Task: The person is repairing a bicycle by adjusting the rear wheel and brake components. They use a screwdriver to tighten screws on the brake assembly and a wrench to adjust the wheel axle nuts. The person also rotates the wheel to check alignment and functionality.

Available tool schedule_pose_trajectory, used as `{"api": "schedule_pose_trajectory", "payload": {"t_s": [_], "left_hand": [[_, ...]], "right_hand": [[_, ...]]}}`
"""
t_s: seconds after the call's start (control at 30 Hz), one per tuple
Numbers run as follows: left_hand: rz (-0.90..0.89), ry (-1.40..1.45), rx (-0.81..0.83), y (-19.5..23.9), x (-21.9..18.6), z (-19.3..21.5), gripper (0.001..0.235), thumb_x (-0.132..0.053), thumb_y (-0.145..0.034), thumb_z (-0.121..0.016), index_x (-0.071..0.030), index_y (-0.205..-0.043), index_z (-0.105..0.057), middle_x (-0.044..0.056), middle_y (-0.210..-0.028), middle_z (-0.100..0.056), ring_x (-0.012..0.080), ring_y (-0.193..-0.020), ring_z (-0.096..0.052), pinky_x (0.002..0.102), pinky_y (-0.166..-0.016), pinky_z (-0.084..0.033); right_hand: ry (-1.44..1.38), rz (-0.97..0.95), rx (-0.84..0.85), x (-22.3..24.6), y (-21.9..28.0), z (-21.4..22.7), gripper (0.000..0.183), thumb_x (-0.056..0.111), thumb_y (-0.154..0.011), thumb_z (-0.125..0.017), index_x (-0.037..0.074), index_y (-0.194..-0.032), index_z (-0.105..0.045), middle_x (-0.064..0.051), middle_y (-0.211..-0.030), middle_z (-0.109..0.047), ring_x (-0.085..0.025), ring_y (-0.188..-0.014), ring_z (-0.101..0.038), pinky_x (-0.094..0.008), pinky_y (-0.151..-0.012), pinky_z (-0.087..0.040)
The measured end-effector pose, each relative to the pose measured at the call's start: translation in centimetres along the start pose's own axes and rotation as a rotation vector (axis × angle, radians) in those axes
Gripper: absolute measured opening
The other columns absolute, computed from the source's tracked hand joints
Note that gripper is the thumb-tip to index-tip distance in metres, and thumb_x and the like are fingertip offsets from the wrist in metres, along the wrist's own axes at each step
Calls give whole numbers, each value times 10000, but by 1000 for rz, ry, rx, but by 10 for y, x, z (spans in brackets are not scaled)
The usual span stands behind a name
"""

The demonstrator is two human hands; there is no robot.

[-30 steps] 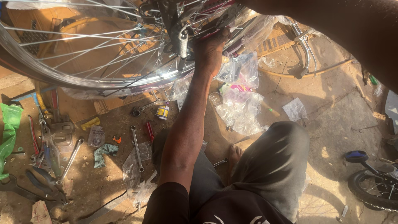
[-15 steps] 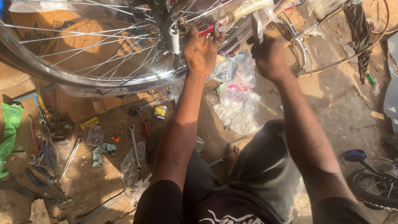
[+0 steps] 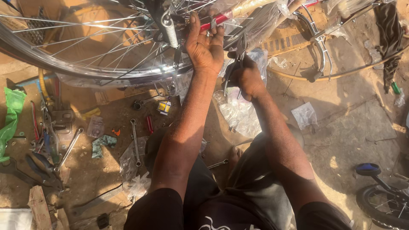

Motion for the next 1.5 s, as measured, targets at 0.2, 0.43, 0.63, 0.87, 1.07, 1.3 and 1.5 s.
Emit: {"api": "schedule_pose_trajectory", "payload": {"t_s": [0.2, 0.43, 0.63, 0.87, 1.07, 1.3, 1.5], "left_hand": [[19, -76, -34, -1, -6, -2, 479, -356, -938, -782, -72, -1287, -617, 85, -1172, -701, 120, -882, -513, 309, -814, -491], [49, -169, -67, 4, -12, -3, 628, -461, -916, -742, -157, -1428, -543, 51, -1152, -590, 163, -878, -547, 367, -804, -503], [28, -304, -87, 10, -6, 10, 647, -573, -932, -626, -257, -1474, -469, 115, -1175, -586, 212, -895, -599, 414, -786, -518], [237, -554, -14, 83, 15, 18, 761, -590, -1046, -529, 74, -1419, -539, 225, -1343, -635, 243, -1150, -630, 380, -1046, -466], [141, -603, -38, 124, -7, 9, 562, -449, -1054, -524, -37, -1435, -537, 94, -1426, -572, 175, -1260, -582, 347, -1100, -457], [49, -1067, -70, 184, -18, 10, 289, -221, -987, -715, 16, -1152, -718, 67, -1083, -742, 167, -1020, -659, 323, -944, -495], [453, -1071, -162, 187, -23, 42, 244, -244, -960, -672, -44, -1080, -740, 43, -910, -719, 186, -827, -660, 385, -709, -539]], "right_hand": [[-170, 4, -33, 12, 10, -2, 645, -55, -806, -487, 67, -1439, -505, -88, -832, -635, -213, -676, -675, -376, -552, -600], [1366, 80, -41, -17, -4, 16, 447, 94, -829, -653, 147, -1272, -673, -160, -951, -711, -360, -917, -676, -481, -785, -541], [1038, 469, -181, 0, 6, 22, 287, 175, -899, -730, 44, -1154, -715, -190, -1021, -712, -348, -963, -706, -446, -854, -560], [712, 806, -94, 20, 42, -17, 213, 48, -936, -741, 11, -1140, -693, -170, -991, -659, -350, -911, -695, -431, -812, -556], [739, 780, 55, 9, 62, -22, 207, 20, -923, -726, 20, -1125, -681, -167, -1038, -682, -321, -957, -707, -422, -814, -570], [381, 545, -22, -12, 103, -6, 238, 9, -989, -665, 18, -1222, -613, -78, -941, -690, -165, -870, -677, -354, -780, -578], [106, 543, -100, -59, 127, -8, 117, 1, -977, -704, -8, -1094, -693, -53, -1047, -695, -140, -945, -690, -320, -834, -590]]}}
Point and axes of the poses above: each hand's wrist, its own y-axis away from the middle knuckle, its own z-axis out of the back of the hand, x = y × z, the point moved 2 cm from there along -y, towards the middle knuckle
